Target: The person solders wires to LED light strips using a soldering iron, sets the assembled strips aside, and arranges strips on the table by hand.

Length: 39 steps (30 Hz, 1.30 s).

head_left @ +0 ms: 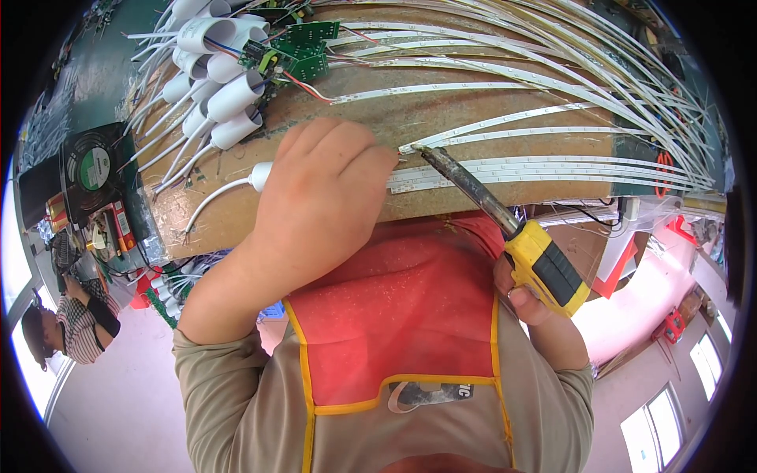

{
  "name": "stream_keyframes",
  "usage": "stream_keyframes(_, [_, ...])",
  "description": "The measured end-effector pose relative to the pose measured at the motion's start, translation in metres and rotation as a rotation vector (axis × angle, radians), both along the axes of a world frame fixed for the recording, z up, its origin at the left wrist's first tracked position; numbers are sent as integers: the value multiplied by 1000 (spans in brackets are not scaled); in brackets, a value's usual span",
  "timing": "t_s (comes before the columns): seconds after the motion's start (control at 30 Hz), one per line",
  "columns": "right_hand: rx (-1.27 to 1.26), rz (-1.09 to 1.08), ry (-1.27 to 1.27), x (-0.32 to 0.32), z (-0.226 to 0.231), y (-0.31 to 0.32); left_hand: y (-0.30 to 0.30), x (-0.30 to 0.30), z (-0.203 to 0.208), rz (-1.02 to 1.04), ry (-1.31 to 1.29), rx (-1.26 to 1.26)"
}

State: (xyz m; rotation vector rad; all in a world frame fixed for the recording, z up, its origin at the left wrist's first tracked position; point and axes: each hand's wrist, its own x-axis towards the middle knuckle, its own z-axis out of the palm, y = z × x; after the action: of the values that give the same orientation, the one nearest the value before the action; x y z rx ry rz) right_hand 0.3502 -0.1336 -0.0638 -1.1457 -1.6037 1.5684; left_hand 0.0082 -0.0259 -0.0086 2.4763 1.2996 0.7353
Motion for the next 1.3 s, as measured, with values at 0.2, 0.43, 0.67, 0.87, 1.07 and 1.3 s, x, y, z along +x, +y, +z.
stream_keyframes(0.2, [-25, -33, 49, -2, -1, -1, 2, 2, -3, 22, -61, 44])
stream_keyframes(0.43, [-29, -15, 40, -1, 0, -1, 1, 3, -6, 32, 0, 66])
stream_keyframes(0.67, [-34, -20, 31, -3, 0, -1, -1, 2, -9, 20, 21, 81])
stream_keyframes(0.87, [-22, -29, 29, -4, 0, -1, -2, 1, -12, 7, 23, 98])
stream_keyframes(1.07, [-13, -3, 31, -5, 1, 1, -2, 0, -12, 10, 13, 86])
stream_keyframes(1.3, [23, 24, -82, -5, 3, -1, -2, 0, -11, 4, 27, 77])
